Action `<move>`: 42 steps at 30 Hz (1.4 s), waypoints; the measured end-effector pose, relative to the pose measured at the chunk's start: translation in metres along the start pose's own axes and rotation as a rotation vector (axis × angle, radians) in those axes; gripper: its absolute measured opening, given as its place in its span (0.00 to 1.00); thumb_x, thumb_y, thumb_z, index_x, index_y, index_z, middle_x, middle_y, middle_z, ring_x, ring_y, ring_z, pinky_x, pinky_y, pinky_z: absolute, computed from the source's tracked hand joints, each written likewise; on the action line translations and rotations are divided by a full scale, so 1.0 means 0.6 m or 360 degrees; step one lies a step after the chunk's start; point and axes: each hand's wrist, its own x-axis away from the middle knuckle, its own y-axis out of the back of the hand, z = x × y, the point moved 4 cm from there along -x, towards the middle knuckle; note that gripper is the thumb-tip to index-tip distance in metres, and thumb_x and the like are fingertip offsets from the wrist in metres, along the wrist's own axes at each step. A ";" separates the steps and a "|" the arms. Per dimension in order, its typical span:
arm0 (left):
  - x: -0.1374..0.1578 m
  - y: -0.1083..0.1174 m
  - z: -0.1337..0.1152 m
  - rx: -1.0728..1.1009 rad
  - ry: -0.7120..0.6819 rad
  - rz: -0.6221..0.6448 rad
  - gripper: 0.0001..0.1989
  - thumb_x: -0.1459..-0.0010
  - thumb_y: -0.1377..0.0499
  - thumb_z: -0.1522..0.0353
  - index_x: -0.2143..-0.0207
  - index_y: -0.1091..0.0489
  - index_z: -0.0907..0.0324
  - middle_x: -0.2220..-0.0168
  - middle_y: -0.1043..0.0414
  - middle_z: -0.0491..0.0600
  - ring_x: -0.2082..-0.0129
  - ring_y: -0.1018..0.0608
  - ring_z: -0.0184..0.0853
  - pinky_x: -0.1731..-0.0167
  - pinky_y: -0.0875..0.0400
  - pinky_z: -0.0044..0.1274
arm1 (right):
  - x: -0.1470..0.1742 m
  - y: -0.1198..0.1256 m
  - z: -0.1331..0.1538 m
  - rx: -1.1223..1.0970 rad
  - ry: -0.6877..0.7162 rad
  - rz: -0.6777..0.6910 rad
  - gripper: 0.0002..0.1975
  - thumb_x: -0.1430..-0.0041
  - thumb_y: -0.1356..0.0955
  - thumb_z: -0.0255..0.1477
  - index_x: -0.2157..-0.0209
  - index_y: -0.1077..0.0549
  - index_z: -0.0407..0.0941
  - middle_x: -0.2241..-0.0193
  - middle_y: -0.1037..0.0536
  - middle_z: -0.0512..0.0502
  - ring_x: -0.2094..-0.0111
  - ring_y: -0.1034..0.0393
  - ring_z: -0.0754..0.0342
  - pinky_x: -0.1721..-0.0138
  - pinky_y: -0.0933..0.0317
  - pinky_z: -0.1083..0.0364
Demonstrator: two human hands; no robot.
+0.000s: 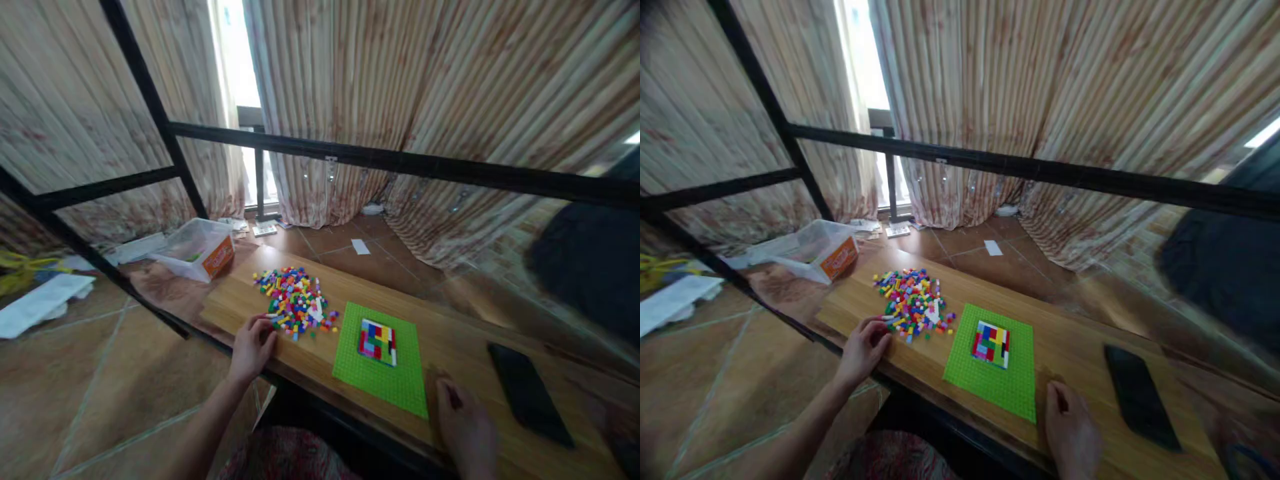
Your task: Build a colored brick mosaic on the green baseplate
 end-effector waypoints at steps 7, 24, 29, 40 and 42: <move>-0.010 -0.004 0.005 -0.0019 0.0009 -0.0007 0.11 0.43 0.45 0.60 0.67 0.28 0.56 0.54 0.27 0.52 0.56 0.23 0.41 0.53 0.28 0.33 | 0.002 0.015 0.025 -0.0080 0.0000 -0.0089 0.28 0.38 0.44 0.49 0.65 0.24 0.42 0.63 0.20 0.37 0.66 0.28 0.46 0.65 0.38 0.51; -0.014 -0.006 0.021 0.0148 0.0086 -0.0113 0.15 0.45 0.44 0.56 0.69 0.25 0.56 0.57 0.27 0.51 0.59 0.23 0.39 0.54 0.27 0.31 | 0.003 0.017 0.033 -0.0167 -0.0003 -0.0117 0.25 0.36 0.44 0.46 0.65 0.24 0.43 0.63 0.21 0.39 0.65 0.28 0.48 0.64 0.39 0.52; -0.009 0.000 0.018 0.0167 0.0145 -0.0142 0.16 0.45 0.44 0.55 0.68 0.24 0.56 0.64 0.27 0.49 0.67 0.23 0.35 0.64 0.26 0.26 | 0.003 0.019 0.036 -0.0194 0.0015 -0.0138 0.26 0.36 0.44 0.47 0.65 0.24 0.42 0.63 0.21 0.38 0.66 0.29 0.47 0.65 0.39 0.52; -0.007 -0.007 0.007 0.0089 -0.0072 -0.0010 0.13 0.41 0.45 0.58 0.67 0.25 0.55 0.64 0.24 0.49 0.63 0.22 0.38 0.60 0.28 0.29 | 0.003 0.016 0.028 -0.0148 -0.0044 -0.0064 0.27 0.37 0.44 0.48 0.65 0.24 0.43 0.63 0.21 0.39 0.67 0.28 0.47 0.66 0.38 0.52; -0.006 -0.007 0.004 0.0082 -0.0076 -0.0007 0.13 0.41 0.46 0.59 0.67 0.25 0.55 0.64 0.23 0.49 0.63 0.22 0.38 0.59 0.28 0.29 | 0.004 0.015 0.025 -0.0127 -0.0052 -0.0056 0.26 0.38 0.44 0.48 0.65 0.24 0.44 0.63 0.21 0.40 0.67 0.28 0.47 0.66 0.38 0.51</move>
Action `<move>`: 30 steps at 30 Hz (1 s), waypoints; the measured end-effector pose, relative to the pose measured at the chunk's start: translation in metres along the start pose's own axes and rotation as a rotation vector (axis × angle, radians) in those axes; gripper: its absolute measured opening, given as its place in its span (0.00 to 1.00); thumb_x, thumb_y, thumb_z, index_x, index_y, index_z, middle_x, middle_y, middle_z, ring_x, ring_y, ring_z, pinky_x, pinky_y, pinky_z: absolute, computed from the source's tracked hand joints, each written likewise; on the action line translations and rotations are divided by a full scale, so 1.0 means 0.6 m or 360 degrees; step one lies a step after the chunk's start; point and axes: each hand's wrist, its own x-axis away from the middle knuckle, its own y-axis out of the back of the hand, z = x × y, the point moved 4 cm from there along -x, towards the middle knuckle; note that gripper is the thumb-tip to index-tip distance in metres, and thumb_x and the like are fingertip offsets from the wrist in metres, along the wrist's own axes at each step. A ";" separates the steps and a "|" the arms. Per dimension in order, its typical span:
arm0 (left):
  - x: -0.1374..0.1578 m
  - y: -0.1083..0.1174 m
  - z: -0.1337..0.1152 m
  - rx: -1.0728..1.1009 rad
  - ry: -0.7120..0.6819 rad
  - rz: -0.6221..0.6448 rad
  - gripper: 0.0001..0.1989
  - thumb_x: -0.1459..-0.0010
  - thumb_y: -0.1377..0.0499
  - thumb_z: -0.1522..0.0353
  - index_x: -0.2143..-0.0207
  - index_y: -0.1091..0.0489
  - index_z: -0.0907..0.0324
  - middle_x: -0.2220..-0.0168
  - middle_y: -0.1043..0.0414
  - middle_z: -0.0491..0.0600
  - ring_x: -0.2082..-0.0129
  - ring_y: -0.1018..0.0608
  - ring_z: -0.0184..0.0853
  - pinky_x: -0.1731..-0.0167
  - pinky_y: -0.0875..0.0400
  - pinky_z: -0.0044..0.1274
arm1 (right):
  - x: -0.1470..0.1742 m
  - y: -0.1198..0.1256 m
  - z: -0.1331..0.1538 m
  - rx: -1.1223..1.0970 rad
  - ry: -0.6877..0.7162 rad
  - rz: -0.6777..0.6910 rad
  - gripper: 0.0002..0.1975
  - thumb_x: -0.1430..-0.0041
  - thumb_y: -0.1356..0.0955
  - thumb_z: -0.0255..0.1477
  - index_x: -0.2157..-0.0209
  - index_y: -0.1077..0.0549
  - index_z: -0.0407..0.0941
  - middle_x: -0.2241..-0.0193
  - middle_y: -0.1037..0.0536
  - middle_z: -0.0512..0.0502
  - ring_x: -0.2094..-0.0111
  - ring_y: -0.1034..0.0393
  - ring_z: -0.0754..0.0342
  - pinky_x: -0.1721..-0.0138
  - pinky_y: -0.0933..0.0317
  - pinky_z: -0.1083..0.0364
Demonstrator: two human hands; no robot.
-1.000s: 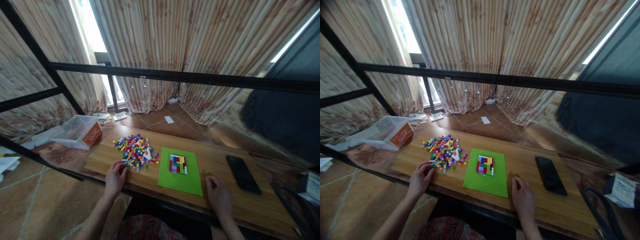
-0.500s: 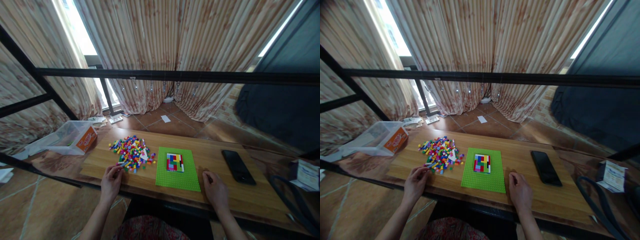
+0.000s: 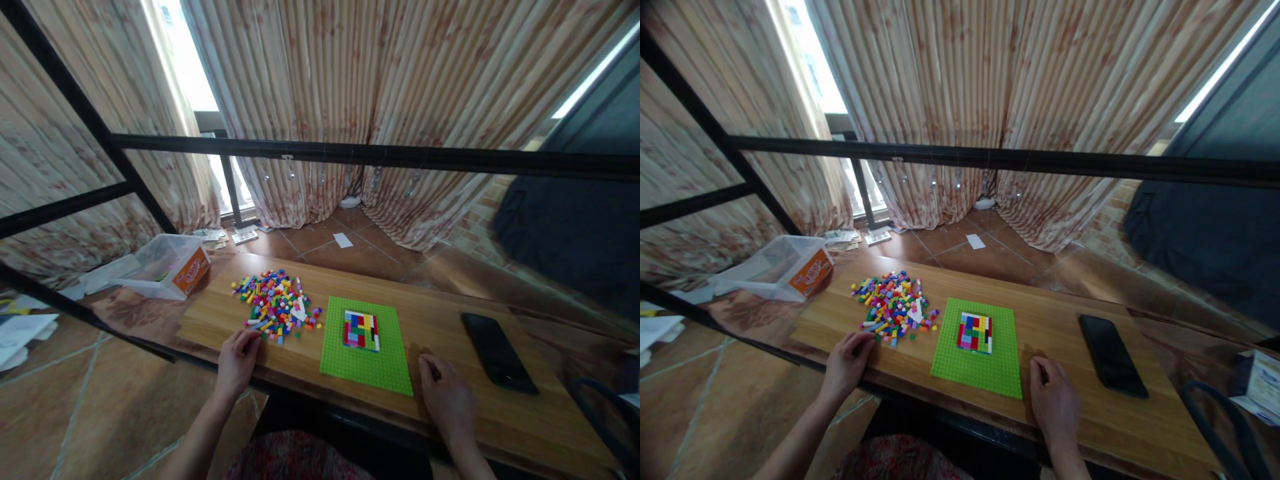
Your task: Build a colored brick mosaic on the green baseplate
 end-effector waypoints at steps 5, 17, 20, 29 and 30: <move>0.002 0.003 -0.009 0.0026 0.0007 0.0029 0.13 0.40 0.47 0.60 0.67 0.26 0.56 0.65 0.23 0.50 0.63 0.22 0.38 0.60 0.29 0.29 | 0.000 -0.001 -0.007 0.0043 0.0007 0.0008 0.25 0.40 0.43 0.48 0.64 0.25 0.44 0.63 0.21 0.38 0.65 0.27 0.45 0.66 0.38 0.51; 0.007 0.006 -0.011 0.0058 0.0028 0.0033 0.10 0.40 0.47 0.63 0.67 0.27 0.56 0.65 0.23 0.49 0.62 0.22 0.37 0.58 0.28 0.29 | -0.001 -0.006 -0.023 0.0072 0.0047 0.0005 0.24 0.42 0.42 0.48 0.65 0.25 0.46 0.64 0.21 0.36 0.70 0.29 0.43 0.70 0.39 0.49; 0.008 0.006 -0.013 0.0054 0.0019 0.0037 0.10 0.40 0.47 0.63 0.67 0.27 0.56 0.65 0.23 0.49 0.63 0.22 0.37 0.59 0.28 0.29 | -0.002 -0.007 -0.024 0.0083 0.0036 0.0029 0.25 0.41 0.43 0.49 0.65 0.25 0.45 0.64 0.21 0.36 0.69 0.28 0.43 0.70 0.39 0.49; 0.000 0.006 -0.013 0.0018 0.0014 0.0072 0.09 0.42 0.46 0.63 0.66 0.28 0.56 0.64 0.24 0.50 0.64 0.22 0.37 0.61 0.28 0.28 | 0.000 0.001 -0.007 0.0062 0.0035 0.0019 0.26 0.40 0.43 0.49 0.65 0.24 0.44 0.63 0.20 0.37 0.68 0.27 0.45 0.69 0.39 0.51; -0.002 0.005 -0.013 0.0007 0.0003 0.0075 0.10 0.41 0.47 0.63 0.66 0.28 0.56 0.64 0.24 0.50 0.63 0.22 0.37 0.61 0.28 0.28 | 0.000 0.001 -0.006 0.0063 0.0035 0.0016 0.26 0.39 0.43 0.49 0.65 0.24 0.44 0.64 0.21 0.38 0.67 0.27 0.45 0.69 0.39 0.51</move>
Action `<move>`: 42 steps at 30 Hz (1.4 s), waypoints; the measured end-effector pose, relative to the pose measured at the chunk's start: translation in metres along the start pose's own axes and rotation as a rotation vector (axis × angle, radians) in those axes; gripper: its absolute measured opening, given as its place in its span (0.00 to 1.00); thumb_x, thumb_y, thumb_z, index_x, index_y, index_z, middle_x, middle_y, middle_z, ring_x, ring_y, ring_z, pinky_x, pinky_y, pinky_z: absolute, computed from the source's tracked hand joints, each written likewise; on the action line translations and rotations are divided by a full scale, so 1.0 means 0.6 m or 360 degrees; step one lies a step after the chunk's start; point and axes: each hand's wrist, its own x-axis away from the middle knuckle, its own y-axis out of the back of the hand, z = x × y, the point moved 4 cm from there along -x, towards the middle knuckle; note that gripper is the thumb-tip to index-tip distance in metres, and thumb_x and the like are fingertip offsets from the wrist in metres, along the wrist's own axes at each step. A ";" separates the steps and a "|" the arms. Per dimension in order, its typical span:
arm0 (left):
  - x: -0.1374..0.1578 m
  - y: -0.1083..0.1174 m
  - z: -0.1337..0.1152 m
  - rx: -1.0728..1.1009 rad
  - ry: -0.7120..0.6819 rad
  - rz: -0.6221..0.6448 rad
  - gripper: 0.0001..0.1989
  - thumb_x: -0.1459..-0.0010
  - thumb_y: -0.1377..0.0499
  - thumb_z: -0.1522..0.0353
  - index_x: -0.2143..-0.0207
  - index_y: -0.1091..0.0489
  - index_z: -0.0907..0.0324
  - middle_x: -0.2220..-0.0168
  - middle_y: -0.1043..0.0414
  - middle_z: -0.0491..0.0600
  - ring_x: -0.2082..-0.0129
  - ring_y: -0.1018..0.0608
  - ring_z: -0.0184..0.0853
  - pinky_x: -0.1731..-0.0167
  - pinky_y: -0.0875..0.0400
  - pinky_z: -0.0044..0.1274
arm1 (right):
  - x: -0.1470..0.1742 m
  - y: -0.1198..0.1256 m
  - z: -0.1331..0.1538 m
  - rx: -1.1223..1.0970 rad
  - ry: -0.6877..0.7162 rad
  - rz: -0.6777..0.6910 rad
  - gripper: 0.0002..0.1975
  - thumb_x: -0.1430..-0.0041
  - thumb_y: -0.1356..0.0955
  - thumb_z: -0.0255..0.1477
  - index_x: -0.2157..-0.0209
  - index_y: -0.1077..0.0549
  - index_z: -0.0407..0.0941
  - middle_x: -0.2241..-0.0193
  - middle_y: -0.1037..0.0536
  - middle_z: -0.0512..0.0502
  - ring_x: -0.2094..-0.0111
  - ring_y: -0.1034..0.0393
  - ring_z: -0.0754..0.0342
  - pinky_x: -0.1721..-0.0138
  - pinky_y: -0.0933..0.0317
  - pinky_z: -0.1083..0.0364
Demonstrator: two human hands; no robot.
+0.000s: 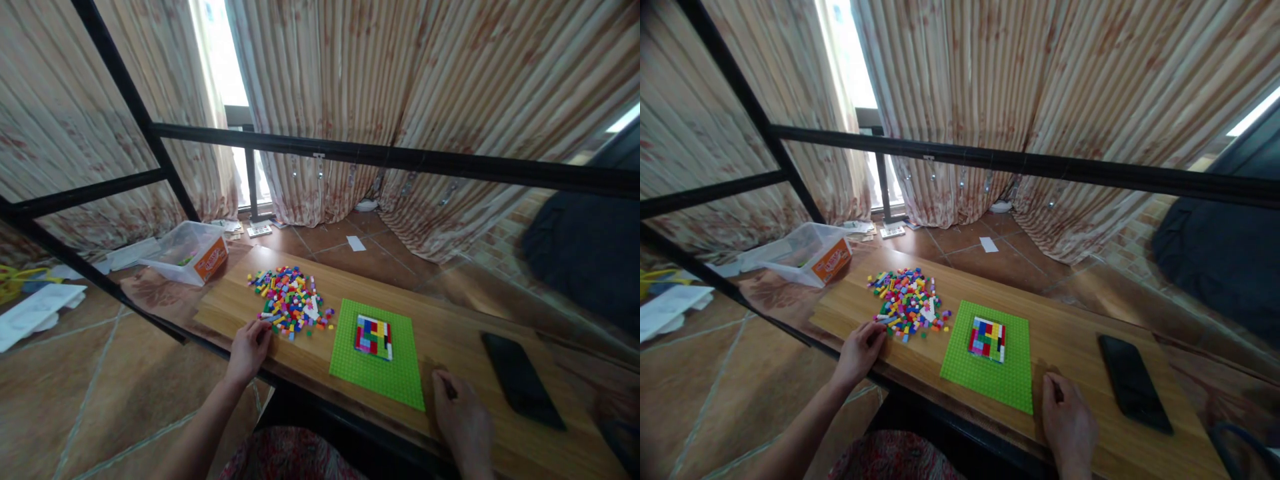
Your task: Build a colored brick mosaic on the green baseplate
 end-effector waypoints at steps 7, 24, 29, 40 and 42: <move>-0.006 -0.006 0.007 -0.0179 -0.0039 -0.0055 0.13 0.39 0.49 0.62 0.65 0.27 0.55 0.62 0.24 0.52 0.61 0.22 0.40 0.58 0.28 0.30 | 0.000 -0.001 0.004 -0.0032 -0.0003 -0.0019 0.26 0.39 0.43 0.48 0.65 0.24 0.43 0.65 0.21 0.38 0.66 0.27 0.45 0.67 0.38 0.51; -0.016 -0.186 -0.280 0.0515 -0.0488 0.0748 0.10 0.40 0.45 0.67 0.71 0.25 0.56 0.70 0.26 0.49 0.67 0.25 0.33 0.64 0.31 0.25 | -0.001 0.002 0.023 -0.0149 0.0020 -0.0092 0.28 0.36 0.45 0.48 0.65 0.24 0.42 0.64 0.21 0.38 0.66 0.29 0.48 0.64 0.39 0.52; -0.047 -0.243 -0.310 0.0451 -0.0466 0.0830 0.08 0.44 0.42 0.70 0.73 0.23 0.55 0.68 0.25 0.47 0.65 0.26 0.33 0.62 0.32 0.24 | -0.002 0.000 0.024 -0.0197 0.0016 -0.0082 0.26 0.35 0.44 0.47 0.65 0.24 0.43 0.64 0.22 0.39 0.65 0.29 0.49 0.64 0.39 0.53; -0.057 -0.263 -0.312 0.0180 -0.0504 0.0819 0.08 0.44 0.41 0.70 0.73 0.22 0.54 0.68 0.24 0.47 0.63 0.25 0.35 0.59 0.36 0.27 | -0.005 0.007 0.029 -0.0259 0.0010 -0.0094 0.21 0.35 0.42 0.41 0.66 0.24 0.43 0.66 0.22 0.40 0.66 0.30 0.50 0.64 0.39 0.53; -0.055 -0.263 -0.313 0.0157 -0.0500 0.0797 0.08 0.44 0.41 0.70 0.73 0.22 0.54 0.67 0.24 0.47 0.62 0.26 0.36 0.58 0.36 0.28 | -0.005 0.007 0.030 -0.0247 0.0009 -0.0084 0.21 0.35 0.42 0.40 0.65 0.24 0.43 0.65 0.22 0.40 0.67 0.30 0.50 0.64 0.39 0.53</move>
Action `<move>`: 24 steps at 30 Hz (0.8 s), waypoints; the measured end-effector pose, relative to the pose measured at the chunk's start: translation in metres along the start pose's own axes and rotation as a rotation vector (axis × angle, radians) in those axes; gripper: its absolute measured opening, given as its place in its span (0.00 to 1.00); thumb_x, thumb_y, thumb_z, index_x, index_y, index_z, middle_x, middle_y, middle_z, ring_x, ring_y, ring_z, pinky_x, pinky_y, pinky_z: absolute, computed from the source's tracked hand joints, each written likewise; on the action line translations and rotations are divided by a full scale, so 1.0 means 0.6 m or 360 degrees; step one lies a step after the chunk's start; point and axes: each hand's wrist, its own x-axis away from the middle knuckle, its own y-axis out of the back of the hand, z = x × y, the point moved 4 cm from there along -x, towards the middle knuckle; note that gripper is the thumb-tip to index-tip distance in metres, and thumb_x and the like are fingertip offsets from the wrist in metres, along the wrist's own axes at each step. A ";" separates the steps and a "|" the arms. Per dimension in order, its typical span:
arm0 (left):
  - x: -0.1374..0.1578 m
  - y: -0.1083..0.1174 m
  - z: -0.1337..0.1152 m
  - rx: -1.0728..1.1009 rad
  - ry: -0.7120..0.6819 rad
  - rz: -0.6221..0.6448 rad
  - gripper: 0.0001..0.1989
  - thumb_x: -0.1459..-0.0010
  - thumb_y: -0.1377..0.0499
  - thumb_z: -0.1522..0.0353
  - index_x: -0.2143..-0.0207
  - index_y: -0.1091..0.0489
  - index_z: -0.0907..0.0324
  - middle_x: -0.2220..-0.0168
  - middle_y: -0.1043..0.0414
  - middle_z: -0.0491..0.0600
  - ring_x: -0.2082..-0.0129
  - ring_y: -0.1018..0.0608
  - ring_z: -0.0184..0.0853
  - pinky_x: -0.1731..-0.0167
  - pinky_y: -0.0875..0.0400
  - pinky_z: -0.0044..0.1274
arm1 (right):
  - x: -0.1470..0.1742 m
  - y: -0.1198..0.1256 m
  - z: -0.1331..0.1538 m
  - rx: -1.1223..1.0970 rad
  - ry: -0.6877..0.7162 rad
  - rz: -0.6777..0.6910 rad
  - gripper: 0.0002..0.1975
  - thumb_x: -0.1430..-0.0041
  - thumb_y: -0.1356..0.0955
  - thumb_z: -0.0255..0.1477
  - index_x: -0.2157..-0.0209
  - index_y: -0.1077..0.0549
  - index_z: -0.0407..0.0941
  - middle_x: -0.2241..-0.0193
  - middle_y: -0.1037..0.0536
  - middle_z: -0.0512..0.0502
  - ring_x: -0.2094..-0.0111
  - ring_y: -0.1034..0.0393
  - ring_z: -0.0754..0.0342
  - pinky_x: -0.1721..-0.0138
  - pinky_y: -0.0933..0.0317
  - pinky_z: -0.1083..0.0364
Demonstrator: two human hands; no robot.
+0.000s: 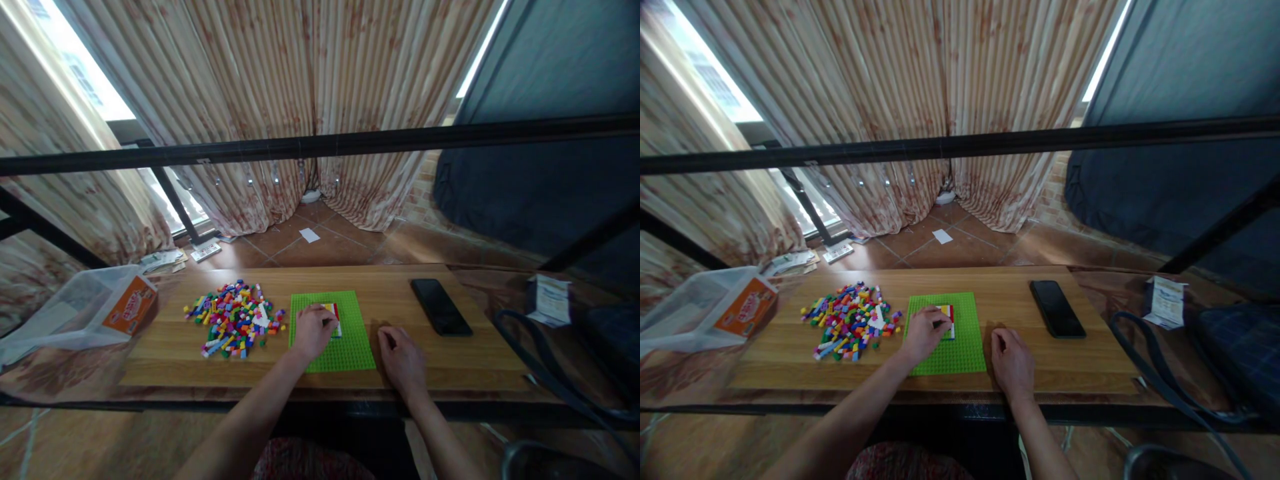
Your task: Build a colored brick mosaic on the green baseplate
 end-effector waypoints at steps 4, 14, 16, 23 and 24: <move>0.003 -0.002 -0.002 -0.0017 0.0018 -0.0014 0.08 0.44 0.41 0.70 0.72 0.22 0.53 0.65 0.23 0.47 0.59 0.26 0.36 0.56 0.38 0.29 | 0.001 0.000 0.000 -0.0010 0.0003 -0.0014 0.20 0.35 0.42 0.40 0.66 0.24 0.43 0.65 0.22 0.40 0.66 0.29 0.50 0.63 0.39 0.53; 0.009 -0.008 0.000 0.0003 0.0014 -0.0116 0.08 0.41 0.41 0.69 0.72 0.23 0.54 0.65 0.23 0.46 0.58 0.27 0.35 0.55 0.40 0.28 | 0.001 -0.003 -0.003 -0.0044 0.0007 -0.0040 0.19 0.35 0.41 0.39 0.65 0.24 0.43 0.65 0.22 0.40 0.65 0.29 0.49 0.63 0.38 0.52; 0.009 -0.009 0.000 -0.0007 0.0021 -0.0114 0.08 0.41 0.41 0.69 0.72 0.23 0.54 0.65 0.23 0.45 0.58 0.27 0.34 0.55 0.40 0.28 | 0.001 -0.002 -0.003 -0.0047 0.0005 -0.0036 0.19 0.35 0.41 0.40 0.65 0.24 0.44 0.65 0.22 0.41 0.66 0.29 0.50 0.63 0.38 0.53; 0.001 -0.011 -0.004 -0.0037 0.0235 -0.0149 0.05 0.48 0.38 0.73 0.73 0.24 0.55 0.66 0.23 0.45 0.59 0.26 0.35 0.55 0.39 0.30 | 0.002 -0.002 -0.002 -0.0025 -0.0025 -0.0031 0.18 0.35 0.41 0.39 0.65 0.24 0.44 0.65 0.22 0.42 0.65 0.28 0.50 0.63 0.39 0.53; -0.001 -0.011 -0.004 -0.0040 0.0264 -0.0138 0.04 0.49 0.38 0.73 0.73 0.25 0.55 0.66 0.23 0.45 0.59 0.26 0.36 0.55 0.39 0.30 | 0.002 -0.002 -0.003 -0.0022 -0.0023 -0.0025 0.18 0.35 0.41 0.39 0.65 0.24 0.44 0.65 0.22 0.42 0.65 0.28 0.50 0.63 0.39 0.53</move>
